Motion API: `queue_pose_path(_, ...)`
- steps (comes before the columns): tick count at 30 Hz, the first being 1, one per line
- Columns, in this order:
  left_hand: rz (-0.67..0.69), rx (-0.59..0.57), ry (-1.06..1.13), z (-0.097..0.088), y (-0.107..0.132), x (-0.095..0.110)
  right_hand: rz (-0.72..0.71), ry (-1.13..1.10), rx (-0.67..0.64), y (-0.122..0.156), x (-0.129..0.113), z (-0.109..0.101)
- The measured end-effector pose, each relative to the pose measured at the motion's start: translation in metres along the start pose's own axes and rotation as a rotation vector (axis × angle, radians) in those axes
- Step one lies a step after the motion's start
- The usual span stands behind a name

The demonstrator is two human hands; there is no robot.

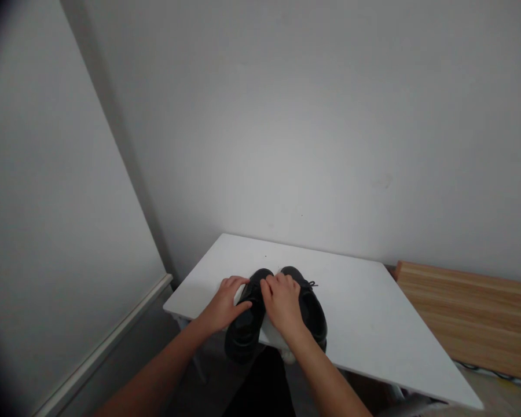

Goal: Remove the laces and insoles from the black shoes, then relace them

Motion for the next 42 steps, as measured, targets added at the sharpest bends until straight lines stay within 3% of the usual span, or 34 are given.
queue_pose_path(4,0.025,-0.060,-0.008,0.004,-0.014,-0.002,-0.025,-0.526,0.128,-0.006,-0.005,-0.039)
queue_pose_path(7,0.029,-0.147,0.082,0.001,-0.023,-0.001,-0.036,-0.774,0.045,-0.005,-0.004,-0.048)
queue_pose_path(11,0.038,-0.189,0.229,-0.004,-0.028,0.005,0.053,-0.884,-0.046,-0.003,0.011,-0.022)
queue_pose_path(14,-0.035,-0.187,0.360,-0.004,-0.033,0.011,0.019,-0.582,-0.154,-0.004,0.019,0.007)
queue_pose_path(17,-0.166,-0.032,0.603,-0.009,-0.041,0.022,-0.044,-0.236,-0.262,-0.004,0.019,0.030)
queue_pose_path(20,-0.250,0.252,0.948,-0.026,-0.045,0.039,-0.004,-0.215,-0.257,-0.006,0.014,0.035)
queue_pose_path(24,-0.333,0.521,1.223,-0.049,-0.028,0.064,0.132,-0.786,-0.226,-0.013,0.006,0.006)
queue_pose_path(27,-0.595,0.546,1.346,-0.046,-0.008,0.078,0.121,-1.210,-0.224,-0.016,0.004,-0.028)
queue_pose_path(29,-0.834,0.505,1.453,-0.034,0.002,0.083,0.061,-1.293,-0.261,-0.019,0.006,-0.041)
queue_pose_path(30,-0.940,0.478,1.488,-0.027,0.004,0.085,0.036,-1.250,-0.286,-0.020,0.007,-0.043)
queue_pose_path(32,-1.091,0.439,1.522,-0.012,0.005,0.086,-0.012,-0.948,-0.330,-0.025,0.012,-0.034)
queue_pose_path(34,-1.179,0.415,1.535,0.002,0.001,0.083,-0.042,-0.550,-0.370,-0.030,0.017,-0.015)
queue_pose_path(36,-1.229,0.403,1.567,0.014,-0.006,0.076,-0.052,-0.306,-0.392,-0.035,0.019,0.006)
queue_pose_path(39,-1.284,0.439,1.600,0.030,-0.014,0.064,-0.033,-0.177,-0.397,-0.038,0.016,0.029)
queue_pose_path(42,-1.280,0.525,1.620,0.040,-0.018,0.057,-0.022,-0.092,-0.404,-0.037,0.009,0.036)
Point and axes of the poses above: each hand's wrist, its own y-axis away from the middle knuckle, its own z-axis out of the palm, x = y × z, the point moved 1 cm from there along -y, towards the middle knuckle, and after that the axes turned 1 degree about x, right-handed, at the moved point
